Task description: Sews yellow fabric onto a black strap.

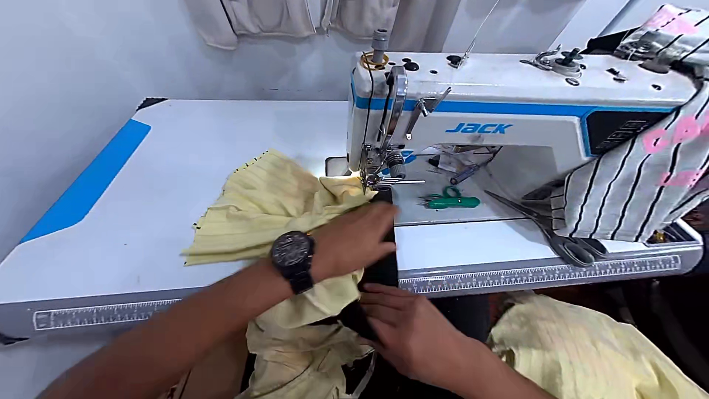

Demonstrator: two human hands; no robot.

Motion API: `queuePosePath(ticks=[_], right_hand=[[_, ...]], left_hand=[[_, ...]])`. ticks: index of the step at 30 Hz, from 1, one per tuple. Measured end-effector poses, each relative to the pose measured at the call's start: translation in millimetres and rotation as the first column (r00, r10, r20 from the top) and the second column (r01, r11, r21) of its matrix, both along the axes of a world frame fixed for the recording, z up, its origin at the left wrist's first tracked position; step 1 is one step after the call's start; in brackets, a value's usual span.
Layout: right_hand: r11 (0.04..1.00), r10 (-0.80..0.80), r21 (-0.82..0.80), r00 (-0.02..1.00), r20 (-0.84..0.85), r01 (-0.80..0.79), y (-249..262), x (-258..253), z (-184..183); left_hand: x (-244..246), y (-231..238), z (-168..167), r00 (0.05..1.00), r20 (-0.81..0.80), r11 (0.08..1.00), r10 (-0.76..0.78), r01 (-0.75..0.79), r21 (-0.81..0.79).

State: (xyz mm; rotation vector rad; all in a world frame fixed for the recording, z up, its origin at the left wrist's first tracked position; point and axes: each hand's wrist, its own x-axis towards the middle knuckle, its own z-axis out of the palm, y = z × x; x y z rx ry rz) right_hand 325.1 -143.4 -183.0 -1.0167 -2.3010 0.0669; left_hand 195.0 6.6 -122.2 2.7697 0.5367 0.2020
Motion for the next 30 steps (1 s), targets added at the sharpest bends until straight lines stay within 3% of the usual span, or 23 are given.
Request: queuePosePath(ticks=[2,4,7,14,30], right_hand=[[0.981,0.055,-0.179,0.989,-0.136,-0.079,2,41,10],[0.939,0.111,-0.298,0.972,-0.208,-0.171,4,65,22],[0.909,0.201,-0.324,0.957,-0.208,-0.261,17,77,42],[0.892,0.169,-0.365,0.945,-0.280,-0.267,41,91,14],[0.943,0.143,-0.279,0.977,-0.160,-0.184,126,97,23]], left_hand=[[-19,16,-31,0.978,-0.064,0.973,0.200,-0.190,0.133],[-40,13,-39,0.955,-0.081,0.937,0.285,-0.260,0.233],[-49,15,-33,0.930,-0.136,0.918,0.341,-0.298,0.262],[-49,53,-27,0.950,-0.124,0.955,0.286,-0.271,0.122],[-22,148,-4,0.932,-0.239,0.959,0.273,-0.282,-0.007]])
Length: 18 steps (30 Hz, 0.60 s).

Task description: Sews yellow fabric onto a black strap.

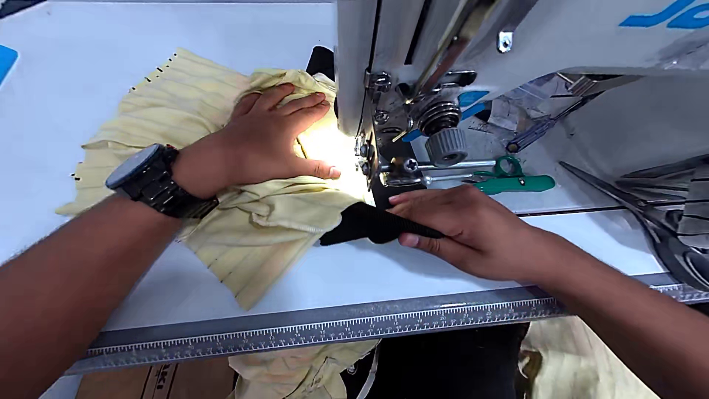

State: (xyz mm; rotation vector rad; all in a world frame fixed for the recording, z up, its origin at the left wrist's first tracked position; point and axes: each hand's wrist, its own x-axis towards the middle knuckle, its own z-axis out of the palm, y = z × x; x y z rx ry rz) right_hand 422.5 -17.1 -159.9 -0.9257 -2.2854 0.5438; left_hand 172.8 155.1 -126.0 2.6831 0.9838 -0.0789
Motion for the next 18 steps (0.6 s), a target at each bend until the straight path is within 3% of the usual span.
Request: queuePosePath(ticks=[3,5,7,8,9,10,12,14,16,18], right_hand=[[0.999,-0.025,-0.021,1.000,-0.006,0.025,12,3,1],[0.999,-0.050,0.023,0.998,0.025,0.049,16,-4,5],[0.985,-0.105,0.146,0.990,0.092,0.091,14,-21,11],[0.978,-0.122,0.183,0.985,0.121,0.099,12,-32,14],[0.976,-0.130,0.192,0.981,0.144,0.101,11,-43,18],[0.979,-0.132,0.177,0.980,0.149,0.105,9,-53,21],[0.990,-0.131,0.058,0.984,0.119,0.125,6,-66,28],[0.986,-0.134,-0.092,0.990,0.035,0.137,4,-68,30],[0.961,-0.147,-0.246,0.987,-0.060,0.128,-2,-67,28],[0.942,-0.173,-0.303,0.982,-0.072,0.143,-14,-70,26]], left_hand=[[-6,6,-10,0.989,0.148,0.993,0.008,-0.024,0.112],[-22,-34,6,0.928,0.369,0.977,0.047,-0.119,0.175],[-39,-115,25,0.834,0.541,0.977,0.111,-0.191,0.095],[-47,-152,19,0.802,0.577,0.986,0.153,-0.166,-0.031],[-52,-178,6,0.810,0.556,0.982,0.185,-0.127,-0.141],[-53,-189,-10,0.835,0.513,0.979,0.197,-0.141,-0.147],[-48,-173,-32,0.859,0.458,0.966,0.229,-0.257,-0.001],[-47,-132,-38,0.879,0.419,0.960,0.229,-0.274,0.051],[-52,-91,-36,0.895,0.443,0.991,0.043,-0.096,0.097],[-65,-57,-28,0.838,0.485,0.968,-0.252,0.224,0.116]])
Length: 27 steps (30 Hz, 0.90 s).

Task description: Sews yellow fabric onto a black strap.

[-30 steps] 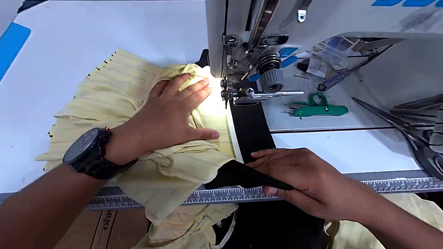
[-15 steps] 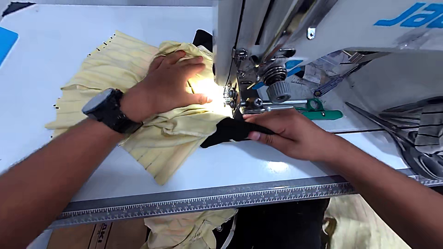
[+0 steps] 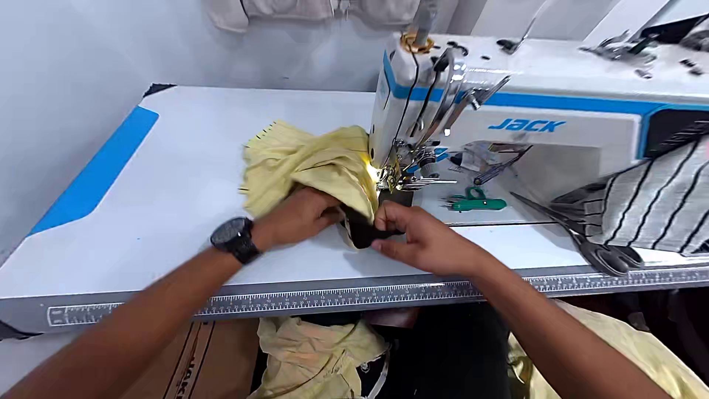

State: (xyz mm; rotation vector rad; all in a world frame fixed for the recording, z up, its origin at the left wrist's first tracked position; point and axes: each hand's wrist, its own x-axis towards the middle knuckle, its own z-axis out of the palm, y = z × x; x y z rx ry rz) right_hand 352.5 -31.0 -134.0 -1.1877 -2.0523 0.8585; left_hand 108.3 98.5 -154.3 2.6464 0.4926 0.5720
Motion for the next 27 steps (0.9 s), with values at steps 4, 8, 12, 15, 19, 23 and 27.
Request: queuePosePath(ticks=[4,8,12,15,19,23,27], right_hand=[[0.944,-0.111,0.327,0.969,0.220,0.034,-16,-20,-9],[0.812,-0.242,0.582,0.925,0.293,0.028,-38,-57,-15],[0.766,-0.326,0.622,0.932,0.160,0.162,-59,-71,-33],[0.723,-0.400,0.669,0.893,0.205,0.170,-63,-82,-40],[0.627,-0.468,0.755,0.868,0.167,0.193,-75,-92,-42],[0.642,-0.474,0.737,0.865,0.164,0.212,-96,-87,-60],[0.667,-0.430,0.731,0.876,0.219,0.145,-107,-66,-59]], left_hand=[[-30,-14,47,0.963,-0.183,0.980,-0.198,0.198,-0.019],[-38,-105,88,0.841,-0.534,0.957,0.085,-0.218,-0.191],[-35,-110,84,0.851,-0.494,0.854,0.177,-0.382,-0.352],[-25,-112,77,0.854,-0.490,0.850,0.172,-0.381,-0.365],[-17,-109,51,0.853,-0.414,0.937,0.318,-0.349,0.000],[2,-63,76,0.462,-0.670,0.763,0.580,-0.596,0.250],[28,-72,123,0.361,-0.521,0.612,0.774,-0.640,0.465]])
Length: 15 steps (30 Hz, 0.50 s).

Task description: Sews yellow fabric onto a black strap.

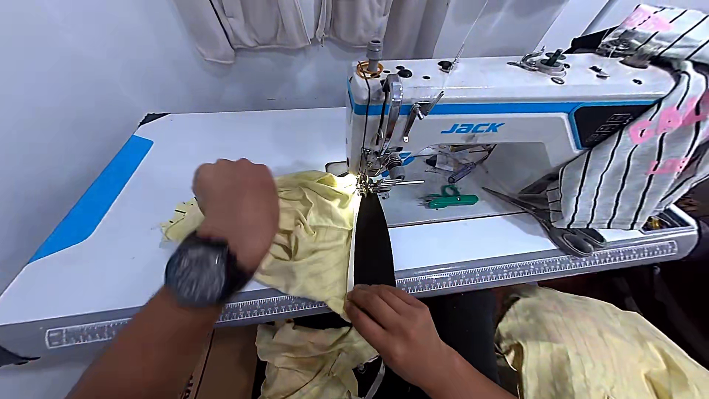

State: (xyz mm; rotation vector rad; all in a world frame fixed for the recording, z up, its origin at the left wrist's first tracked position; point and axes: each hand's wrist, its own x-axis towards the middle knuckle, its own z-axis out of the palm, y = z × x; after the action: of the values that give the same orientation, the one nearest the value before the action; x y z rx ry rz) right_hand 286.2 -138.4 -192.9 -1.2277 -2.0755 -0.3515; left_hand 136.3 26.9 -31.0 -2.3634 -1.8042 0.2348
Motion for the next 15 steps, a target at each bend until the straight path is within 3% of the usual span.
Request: queuePosePath(ticks=[1,2,3,4,5,7,10,15], right_hand=[[1.000,0.014,-0.004,1.000,0.022,-0.014,-2,5,1],[0.999,0.033,-0.005,0.998,0.047,-0.033,-3,11,2],[0.998,0.057,-0.010,0.996,0.063,-0.056,-5,17,3],[0.996,0.083,-0.022,0.995,0.063,-0.082,-9,26,4],[0.994,0.104,-0.042,0.993,0.047,-0.102,-13,38,5],[0.989,0.114,-0.089,0.993,-0.022,-0.116,-22,67,10],[0.982,0.134,-0.128,0.990,-0.046,-0.139,-27,94,16],[0.980,0.164,-0.121,0.986,0.038,-0.158,-7,100,11]], left_hand=[[4,-14,-7,0.966,0.064,0.966,-0.250,0.244,0.091],[10,-18,-24,0.832,0.148,0.844,-0.534,0.515,0.146],[17,-12,-50,0.615,0.209,0.648,-0.760,0.743,0.167],[24,-2,-80,0.433,0.246,0.477,-0.867,0.864,0.160],[27,8,-105,0.354,0.290,0.407,-0.889,0.902,0.148],[21,10,-132,0.410,0.356,0.477,-0.840,0.871,0.122],[11,-15,-140,0.555,0.369,0.629,-0.745,0.769,0.113],[8,5,-140,0.542,0.398,0.623,-0.740,0.775,0.103]])
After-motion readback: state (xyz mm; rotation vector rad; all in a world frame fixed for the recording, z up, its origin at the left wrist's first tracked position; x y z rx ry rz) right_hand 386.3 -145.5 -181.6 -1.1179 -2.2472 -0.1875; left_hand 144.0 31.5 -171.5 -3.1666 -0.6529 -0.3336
